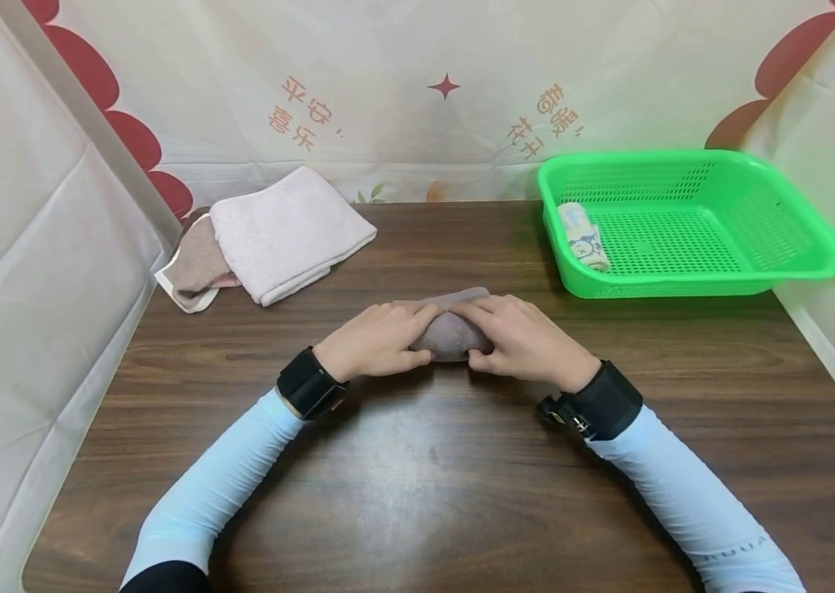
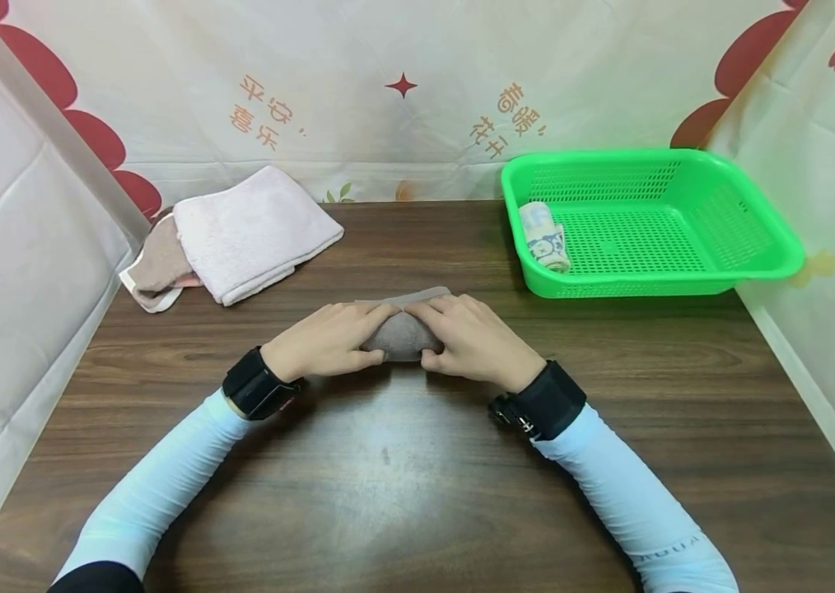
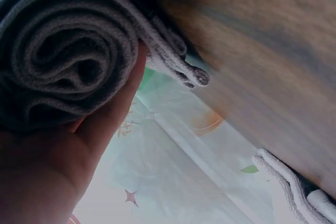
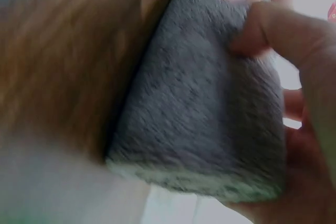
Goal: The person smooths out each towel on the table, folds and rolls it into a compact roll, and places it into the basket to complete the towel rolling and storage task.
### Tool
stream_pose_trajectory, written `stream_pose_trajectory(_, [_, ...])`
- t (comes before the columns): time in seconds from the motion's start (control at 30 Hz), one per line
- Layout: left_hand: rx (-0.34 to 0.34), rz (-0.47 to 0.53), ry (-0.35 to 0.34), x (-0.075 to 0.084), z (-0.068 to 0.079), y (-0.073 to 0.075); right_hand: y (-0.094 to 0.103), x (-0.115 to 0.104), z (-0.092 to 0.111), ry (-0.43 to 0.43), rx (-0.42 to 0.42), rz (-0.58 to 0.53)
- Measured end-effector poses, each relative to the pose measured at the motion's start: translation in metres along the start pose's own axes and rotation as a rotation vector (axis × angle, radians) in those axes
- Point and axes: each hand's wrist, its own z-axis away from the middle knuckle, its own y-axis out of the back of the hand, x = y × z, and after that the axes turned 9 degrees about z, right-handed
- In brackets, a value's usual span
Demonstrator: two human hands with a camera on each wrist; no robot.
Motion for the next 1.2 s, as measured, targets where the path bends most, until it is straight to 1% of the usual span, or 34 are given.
stream_pose_trajectory(0.07, [-0.009,0.003,0.015,0.000,0.000,0.000,-0.003,-0.001,-0.001,-0.012,0.005,-0.018])
stream_pose_trajectory(0.13, [-0.012,-0.025,0.020,0.002,0.001,0.001,-0.006,-0.002,-0.001,-0.024,-0.001,-0.035])
stream_pose_trajectory(0.23, [0.006,-0.113,-0.003,0.005,0.003,0.001,-0.009,-0.001,0.000,-0.047,-0.034,-0.065])
stream_pose_trajectory(0.33, [0.040,-0.215,-0.040,0.010,0.005,-0.001,-0.009,0.001,0.001,-0.071,-0.072,-0.122])
stream_pose_trajectory(0.4, [0.063,-0.259,-0.061,0.013,0.005,-0.002,-0.008,0.003,0.001,-0.086,-0.093,-0.171])
stream_pose_trajectory(0.47, [0.079,-0.280,-0.073,0.014,0.005,-0.003,-0.007,0.004,0.001,-0.099,-0.113,-0.209])
stream_pose_trajectory(0.53, [0.088,-0.282,-0.081,0.013,0.004,-0.004,-0.004,0.004,0.001,-0.106,-0.122,-0.221])
stream_pose_trajectory(0.6, [0.086,-0.269,-0.079,0.010,0.003,-0.005,-0.002,0.002,0.001,-0.098,-0.108,-0.190])
stream_pose_trajectory(0.77, [0.065,-0.168,-0.052,0.003,0.001,-0.005,0.005,-0.006,0.002,-0.024,-0.016,-0.010])
stream_pose_trajectory(0.83, [0.057,-0.120,-0.038,0.001,0.000,-0.004,0.007,-0.009,0.003,-0.001,-0.006,0.044])
stream_pose_trajectory(0.9, [0.050,-0.090,-0.027,0.000,0.000,-0.003,0.007,-0.010,0.003,0.010,-0.017,0.071])
stream_pose_trajectory(0.97, [0.047,-0.077,-0.015,0.000,0.000,-0.003,0.006,-0.009,0.002,0.009,-0.033,0.070])
stream_pose_trajectory(1.03, [0.049,-0.090,-0.009,0.000,0.000,-0.002,0.004,-0.007,0.002,0.002,-0.041,0.048])
stream_pose_trajectory(1.13, [0.068,-0.147,-0.007,0.003,0.001,-0.002,0.000,-0.002,0.001,-0.014,-0.053,-0.008])
stream_pose_trajectory(1.2, [0.085,-0.198,-0.019,0.007,0.001,-0.003,-0.003,0.002,0.001,-0.035,-0.067,-0.058])
